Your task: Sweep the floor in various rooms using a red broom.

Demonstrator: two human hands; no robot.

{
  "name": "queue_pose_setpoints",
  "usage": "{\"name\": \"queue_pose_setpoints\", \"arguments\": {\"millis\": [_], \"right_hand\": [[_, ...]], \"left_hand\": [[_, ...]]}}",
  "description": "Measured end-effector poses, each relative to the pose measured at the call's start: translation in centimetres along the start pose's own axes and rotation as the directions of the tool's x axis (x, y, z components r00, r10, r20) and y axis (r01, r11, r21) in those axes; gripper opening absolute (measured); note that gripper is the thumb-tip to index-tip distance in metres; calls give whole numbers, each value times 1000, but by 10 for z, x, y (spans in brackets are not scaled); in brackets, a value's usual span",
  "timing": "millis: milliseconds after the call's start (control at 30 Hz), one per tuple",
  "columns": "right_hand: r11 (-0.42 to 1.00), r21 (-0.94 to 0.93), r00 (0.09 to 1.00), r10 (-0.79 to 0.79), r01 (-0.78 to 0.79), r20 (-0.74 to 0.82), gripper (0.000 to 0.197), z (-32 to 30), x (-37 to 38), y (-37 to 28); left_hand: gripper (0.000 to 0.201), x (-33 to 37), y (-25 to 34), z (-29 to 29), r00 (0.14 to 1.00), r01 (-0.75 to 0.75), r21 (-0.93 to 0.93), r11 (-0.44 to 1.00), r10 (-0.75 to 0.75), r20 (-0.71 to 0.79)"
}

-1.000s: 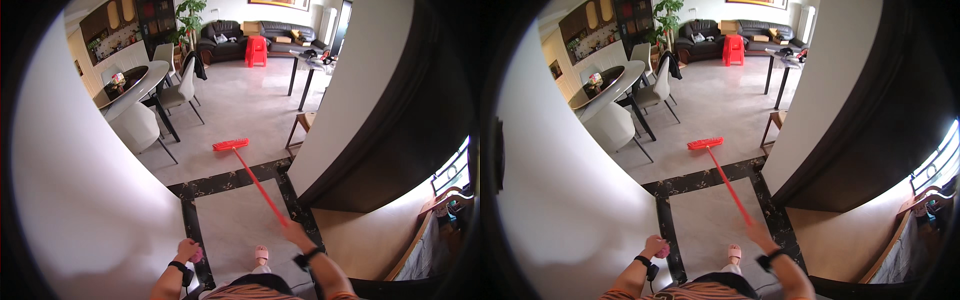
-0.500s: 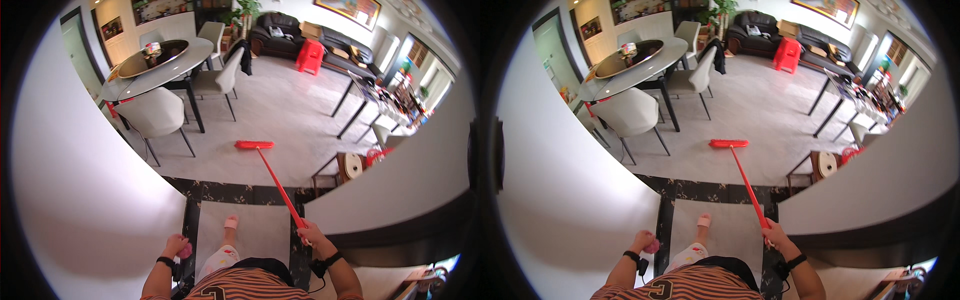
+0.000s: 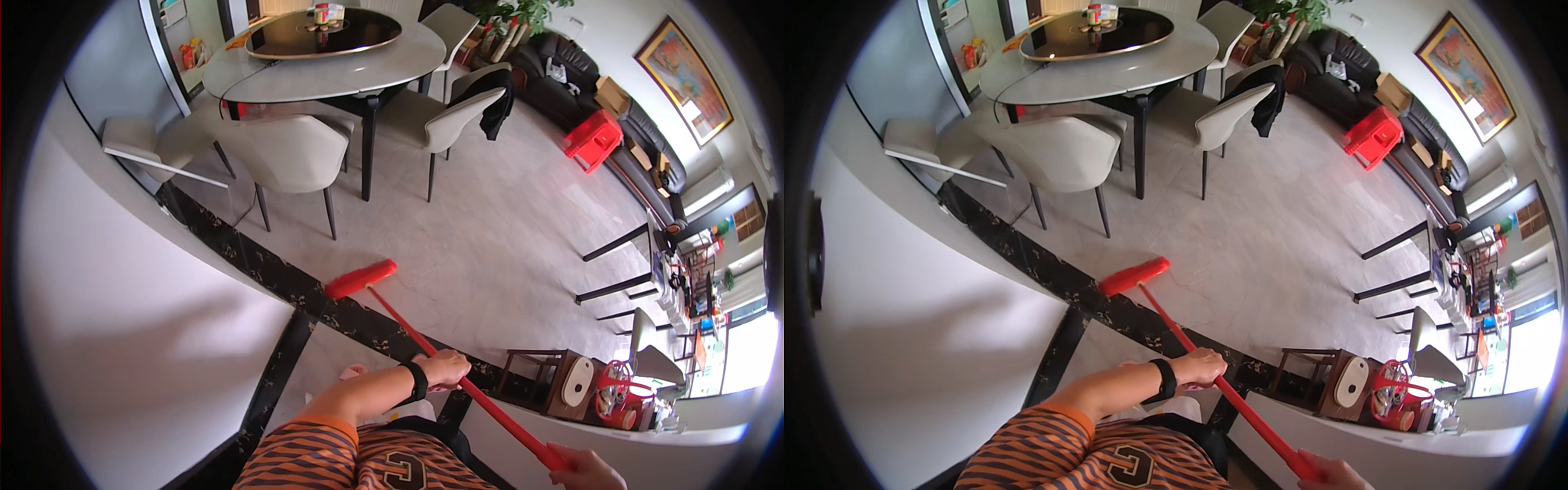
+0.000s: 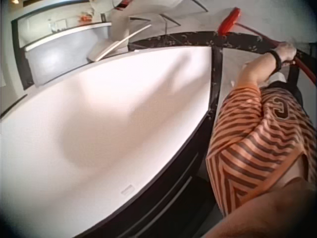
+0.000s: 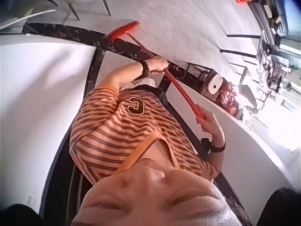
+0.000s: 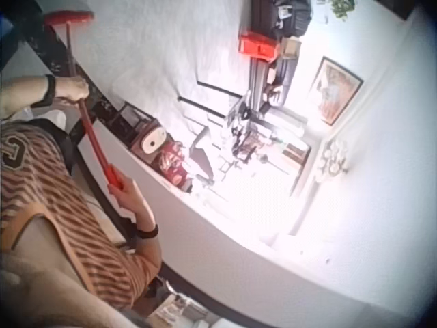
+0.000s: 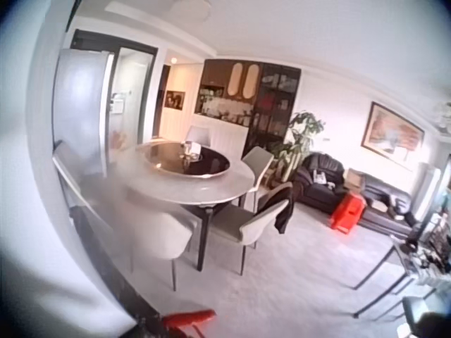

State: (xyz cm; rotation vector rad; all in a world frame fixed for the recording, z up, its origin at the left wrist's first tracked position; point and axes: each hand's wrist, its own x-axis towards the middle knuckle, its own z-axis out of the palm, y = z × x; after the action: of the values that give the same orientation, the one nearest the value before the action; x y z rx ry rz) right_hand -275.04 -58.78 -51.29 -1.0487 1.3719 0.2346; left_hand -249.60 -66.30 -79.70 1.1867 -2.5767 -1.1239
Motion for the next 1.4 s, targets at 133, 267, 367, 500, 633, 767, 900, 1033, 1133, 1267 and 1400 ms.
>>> {"name": "queue_pose_setpoints", "arguments": {"millis": [133,267,367,500,633,767,900,1033,1133,1267,1400], "right_hand": [[991,-76,993,-102,106,55,34,-65,54,-55],[971,-143,959,216,-191,185,61,-148,95,-79],[992,100,973,53,-77,227,52,-197,111,-90],[988,-153,983,30,-2,180,41,-189,159,-156],[750,658,823,-415,68,387,58,-98,245,-200],[666,576,753,-646,475,126,61,-65,301,-223],[868,193,876,-403,458,-264,33,-122,233,-253],[764,-286,451,-592,579,-668,23,-160,183,-252],[737,-113,247,-361,666,-899,22,-183,161,-255],[635,-491,63,-647,596,-760,22,-199,164,-251],[411,-729,106,-898,547,-426,21,-231,191,-261]], "left_hand": [[13,22,-9,-15,973,73,-88,993,-90,-212],[11,61,-34,-21,864,307,-105,946,-324,-386],[11,67,-28,-64,836,389,-121,913,-405,-369],[11,40,-79,-106,786,490,-113,865,-494,-372],[15,-26,-229,-104,598,703,-96,705,-659,-456],[8,-22,-288,-132,606,721,-75,688,-680,-413],[11,47,-242,-150,811,489,-168,856,-517,-274],[12,115,-173,-189,895,268,-268,925,-342,-286],[10,141,-140,-235,938,264,-305,915,-317,-141],[12,162,-144,-266,946,175,-127,976,-202,-254],[11,181,-187,-259,784,325,-142,935,-350,-513]]}}
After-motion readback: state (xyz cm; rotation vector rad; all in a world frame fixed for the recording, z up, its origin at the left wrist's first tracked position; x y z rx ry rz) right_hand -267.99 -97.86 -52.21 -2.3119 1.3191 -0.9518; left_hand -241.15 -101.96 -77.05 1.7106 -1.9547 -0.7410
